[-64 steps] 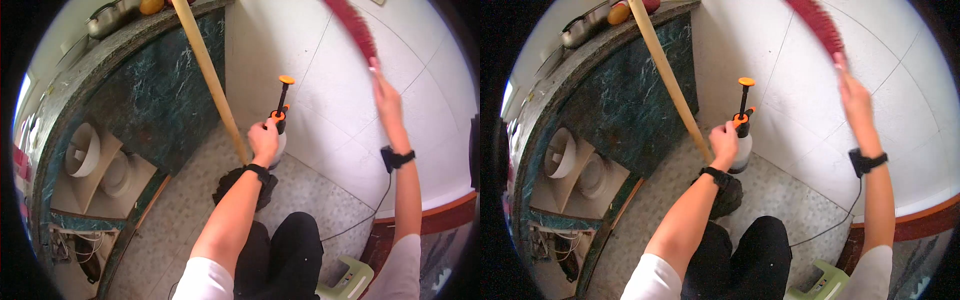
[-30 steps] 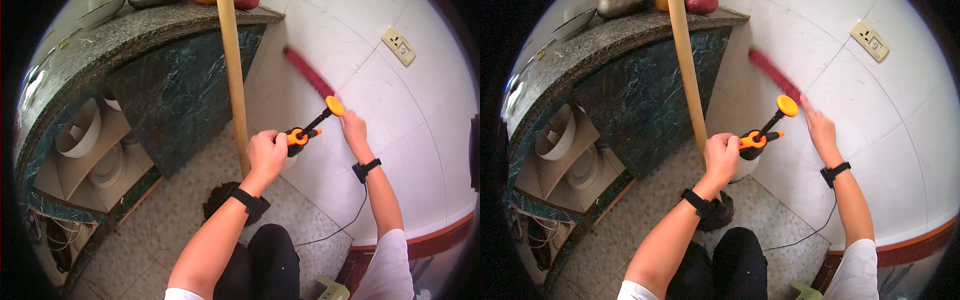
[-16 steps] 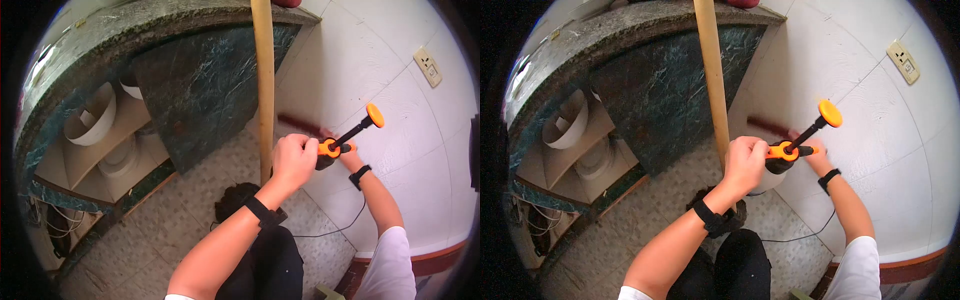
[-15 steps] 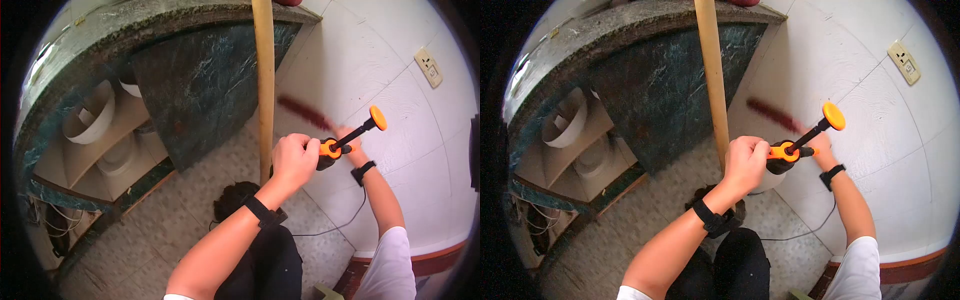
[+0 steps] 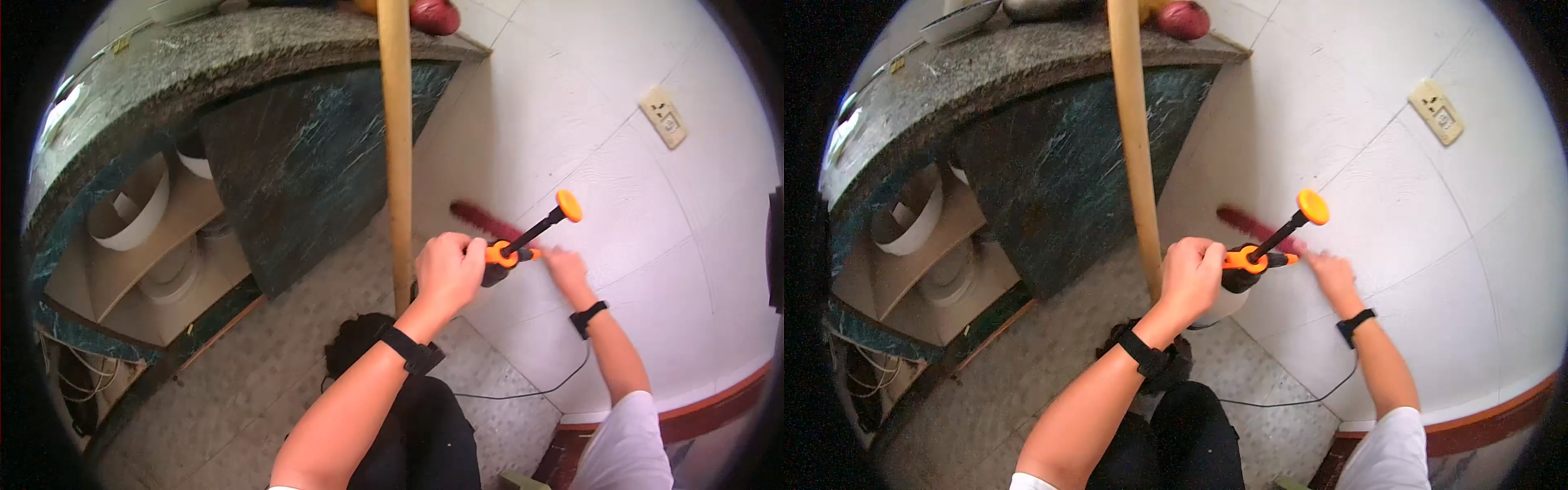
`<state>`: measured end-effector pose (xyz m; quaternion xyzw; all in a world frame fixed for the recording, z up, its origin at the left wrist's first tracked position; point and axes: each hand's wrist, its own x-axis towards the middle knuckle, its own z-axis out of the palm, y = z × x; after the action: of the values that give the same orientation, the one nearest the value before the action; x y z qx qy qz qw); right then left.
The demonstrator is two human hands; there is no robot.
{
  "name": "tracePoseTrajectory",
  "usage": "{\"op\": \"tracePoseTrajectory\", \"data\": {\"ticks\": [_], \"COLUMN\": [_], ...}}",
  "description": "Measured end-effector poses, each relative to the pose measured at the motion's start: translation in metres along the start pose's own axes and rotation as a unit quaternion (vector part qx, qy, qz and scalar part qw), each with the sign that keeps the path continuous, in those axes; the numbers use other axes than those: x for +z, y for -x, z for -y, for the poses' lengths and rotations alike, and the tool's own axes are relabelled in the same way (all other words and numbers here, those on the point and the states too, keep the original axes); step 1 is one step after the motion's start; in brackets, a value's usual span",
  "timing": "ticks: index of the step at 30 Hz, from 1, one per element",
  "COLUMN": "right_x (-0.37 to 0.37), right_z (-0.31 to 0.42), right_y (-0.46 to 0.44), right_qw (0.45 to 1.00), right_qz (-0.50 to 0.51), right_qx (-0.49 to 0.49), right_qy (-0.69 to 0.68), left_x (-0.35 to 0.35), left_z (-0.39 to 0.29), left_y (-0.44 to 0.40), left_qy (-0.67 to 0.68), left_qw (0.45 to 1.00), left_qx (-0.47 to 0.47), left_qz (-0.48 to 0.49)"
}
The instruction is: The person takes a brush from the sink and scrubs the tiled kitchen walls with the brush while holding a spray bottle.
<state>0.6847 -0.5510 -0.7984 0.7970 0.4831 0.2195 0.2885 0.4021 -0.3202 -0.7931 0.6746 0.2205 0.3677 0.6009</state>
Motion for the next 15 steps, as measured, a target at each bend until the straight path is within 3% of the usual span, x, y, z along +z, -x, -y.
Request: {"op": "tracePoseTrajectory", "data": {"ticks": [2, 3, 4, 6, 7, 9, 10, 11, 13, 15], "right_x": [-0.051, -0.111, -0.149, -0.228, -0.239, -0.245, -0.233, -0.231, -0.156, -0.09], "right_z": [-0.069, -0.086, -0.118, -0.138, -0.148, -0.162, -0.154, -0.127, -0.08, -0.033], "right_y": [-0.007, -0.015, -0.025, -0.052, -0.067, -0.087, -0.095, -0.099, -0.089, -0.049], "right_qw": [0.985, 0.974, 0.964, 0.902, 0.899, 0.872, 0.876, 0.937, 0.963, 0.993], "right_qz": [-0.162, -0.175, -0.204, -0.369, -0.372, -0.423, -0.436, -0.218, -0.232, -0.102], "right_qx": [0.051, 0.118, 0.169, 0.224, 0.23, 0.228, 0.171, 0.266, 0.133, 0.06], "right_qy": [0.038, 0.087, 0.033, 0.028, 0.033, -0.087, -0.113, -0.065, 0.043, -0.02], "left_x": [0.007, 0.01, 0.012, 0.011, 0.009, 0.01, 0.012, 0.015, 0.015, 0.012], "left_z": [0.003, 0.004, 0.006, 0.005, 0.004, 0.002, 0.003, 0.008, 0.011, 0.008], "left_y": [0.002, 0.002, 0.002, 0.002, 0.002, 0.004, 0.003, 0.001, 0.003, 0.005], "left_qy": [-0.043, -0.036, -0.046, -0.056, -0.066, -0.074, -0.075, -0.085, -0.094, -0.082], "left_qw": [0.999, 0.999, 0.999, 0.998, 0.998, 0.996, 0.996, 0.995, 0.994, 0.995], "left_qx": [0.021, 0.033, 0.024, 0.023, 0.004, -0.028, -0.026, -0.027, -0.032, -0.037], "left_qz": [-0.016, -0.012, -0.008, 0.002, 0.015, 0.034, 0.035, 0.035, 0.036, 0.047]}}
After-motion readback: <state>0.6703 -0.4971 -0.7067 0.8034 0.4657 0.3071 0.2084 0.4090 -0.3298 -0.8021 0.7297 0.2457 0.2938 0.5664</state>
